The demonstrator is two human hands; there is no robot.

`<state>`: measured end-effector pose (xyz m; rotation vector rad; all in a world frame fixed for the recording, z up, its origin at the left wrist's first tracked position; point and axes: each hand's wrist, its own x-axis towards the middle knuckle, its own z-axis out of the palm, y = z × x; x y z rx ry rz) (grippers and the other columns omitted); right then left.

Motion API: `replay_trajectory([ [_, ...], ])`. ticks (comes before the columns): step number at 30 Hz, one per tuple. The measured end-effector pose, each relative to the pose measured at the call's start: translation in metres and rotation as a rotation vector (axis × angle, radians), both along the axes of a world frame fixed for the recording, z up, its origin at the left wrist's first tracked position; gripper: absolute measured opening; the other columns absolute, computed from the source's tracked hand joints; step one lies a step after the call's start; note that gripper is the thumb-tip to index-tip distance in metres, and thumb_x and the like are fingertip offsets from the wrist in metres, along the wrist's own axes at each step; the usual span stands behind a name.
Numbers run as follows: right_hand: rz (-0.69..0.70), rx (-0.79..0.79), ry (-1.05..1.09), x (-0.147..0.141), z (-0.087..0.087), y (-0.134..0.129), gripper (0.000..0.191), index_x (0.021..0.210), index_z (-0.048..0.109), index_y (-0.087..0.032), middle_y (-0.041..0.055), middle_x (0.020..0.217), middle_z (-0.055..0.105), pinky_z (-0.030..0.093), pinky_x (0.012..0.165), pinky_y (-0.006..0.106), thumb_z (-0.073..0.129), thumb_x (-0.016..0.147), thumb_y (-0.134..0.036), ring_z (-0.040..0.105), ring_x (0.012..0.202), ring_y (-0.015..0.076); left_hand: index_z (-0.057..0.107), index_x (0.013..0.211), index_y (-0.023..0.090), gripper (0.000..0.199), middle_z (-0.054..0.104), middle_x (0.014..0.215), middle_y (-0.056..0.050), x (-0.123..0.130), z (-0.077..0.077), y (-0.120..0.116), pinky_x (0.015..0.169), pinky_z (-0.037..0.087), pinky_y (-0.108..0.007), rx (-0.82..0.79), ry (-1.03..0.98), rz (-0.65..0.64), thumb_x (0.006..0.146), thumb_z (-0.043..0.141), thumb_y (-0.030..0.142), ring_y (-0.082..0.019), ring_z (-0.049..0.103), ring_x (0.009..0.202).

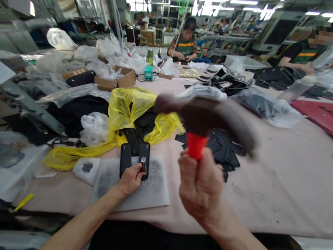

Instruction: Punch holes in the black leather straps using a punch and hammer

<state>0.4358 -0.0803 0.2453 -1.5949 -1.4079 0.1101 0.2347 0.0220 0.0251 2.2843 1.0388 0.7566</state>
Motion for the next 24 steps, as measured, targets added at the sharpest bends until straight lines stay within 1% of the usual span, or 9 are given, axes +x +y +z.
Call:
replay_trajectory([
  [3, 0.223, -0.408, -0.342, 0.002, -0.020, -0.002, 0.026, 0.072, 0.044, -0.022, -0.0027, 0.049, 0.045, 0.018, 0.043, 0.027, 0.043, 0.092, -0.038, 0.036, 0.038, 0.0100, 0.058, 0.095, 0.022, 0.016, 0.067, 0.085, -0.003, 0.000, 0.000, 0.000, 0.078, 0.050, -0.029, -0.022, 0.006, 0.001, 0.084, 0.053, 0.012, -0.019, 0.065, 0.085],
  [4, 0.253, -0.479, -0.388, 0.004, -0.022, -0.002, 0.026, 0.071, 0.043, -0.022, -0.0027, 0.049, 0.045, 0.017, 0.043, 0.027, 0.043, 0.092, -0.038, 0.035, 0.038, 0.0101, 0.059, 0.095, 0.022, 0.015, 0.067, 0.085, -0.003, 0.000, 0.000, 0.000, 0.078, 0.050, -0.029, -0.028, 0.006, 0.005, 0.084, 0.053, 0.012, -0.019, 0.065, 0.085],
  [5, 0.244, -0.491, -0.389, 0.005, -0.021, -0.003, 0.026, 0.072, 0.043, -0.022, -0.0025, 0.050, 0.046, 0.018, 0.044, 0.027, 0.042, 0.093, -0.038, 0.036, 0.039, 0.0104, 0.059, 0.094, 0.022, 0.015, 0.067, 0.084, -0.003, 0.000, 0.000, 0.000, 0.077, 0.050, -0.029, -0.031, 0.002, 0.009, 0.084, 0.054, 0.012, -0.019, 0.065, 0.084],
  [10, -0.006, -0.222, -0.186, 0.002, -0.017, -0.005, 0.030, 0.082, 0.044, -0.023, 0.0003, 0.060, 0.052, 0.029, 0.047, 0.025, 0.024, 0.099, -0.038, 0.046, 0.047, 0.0126, 0.059, 0.092, 0.021, 0.012, 0.066, 0.081, -0.002, 0.000, 0.000, 0.000, 0.075, 0.050, -0.029, -0.032, 0.001, 0.014, 0.084, 0.054, 0.013, -0.018, 0.065, 0.081],
  [13, 0.176, -0.440, -0.326, 0.005, -0.022, -0.003, 0.026, 0.075, 0.045, -0.022, -0.0015, 0.052, 0.047, 0.022, 0.044, 0.026, 0.038, 0.094, -0.037, 0.040, 0.042, 0.0114, 0.058, 0.091, 0.022, 0.012, 0.066, 0.080, -0.002, -0.001, -0.001, 0.000, 0.074, 0.050, -0.029, -0.032, 0.004, 0.008, 0.084, 0.054, 0.013, -0.018, 0.065, 0.080],
  [15, 0.267, -0.529, -0.370, 0.009, -0.017, 0.001, 0.025, 0.071, 0.045, -0.022, -0.0033, 0.049, 0.043, 0.019, 0.043, 0.026, 0.045, 0.091, -0.037, 0.036, 0.040, 0.0104, 0.058, 0.090, 0.022, 0.011, 0.067, 0.081, -0.002, -0.001, -0.002, 0.001, 0.073, 0.050, -0.028, -0.025, -0.005, 0.010, 0.084, 0.053, 0.013, -0.019, 0.065, 0.079],
  [20, -0.044, -0.063, 0.036, 0.003, 0.000, 0.003, 0.032, 0.085, 0.048, -0.023, -0.0025, 0.059, 0.049, 0.029, 0.044, 0.024, 0.028, 0.099, -0.043, 0.043, 0.045, 0.0117, 0.058, 0.089, 0.021, 0.010, 0.067, 0.082, -0.003, -0.001, -0.001, 0.001, 0.073, 0.049, -0.029, -0.022, -0.016, 0.020, 0.084, 0.053, 0.014, -0.019, 0.065, 0.080],
  [22, 0.028, -0.168, -0.038, 0.001, -0.009, 0.001, 0.033, 0.082, 0.047, -0.022, -0.0020, 0.058, 0.048, 0.029, 0.046, 0.025, 0.029, 0.098, -0.044, 0.042, 0.045, 0.0122, 0.058, 0.089, 0.022, 0.011, 0.067, 0.082, -0.003, -0.001, 0.000, 0.000, 0.073, 0.049, -0.028, -0.034, -0.018, 0.017, 0.084, 0.054, 0.014, -0.019, 0.066, 0.080],
  [24, 0.190, -0.466, -0.245, 0.006, -0.025, 0.000, 0.030, 0.075, 0.047, -0.021, -0.0025, 0.053, 0.044, 0.025, 0.045, 0.026, 0.040, 0.094, -0.044, 0.039, 0.043, 0.0115, 0.058, 0.089, 0.021, 0.012, 0.068, 0.082, -0.003, -0.001, 0.001, 0.000, 0.073, 0.050, -0.028, -0.040, -0.026, 0.017, 0.083, 0.053, 0.013, -0.019, 0.066, 0.081],
])
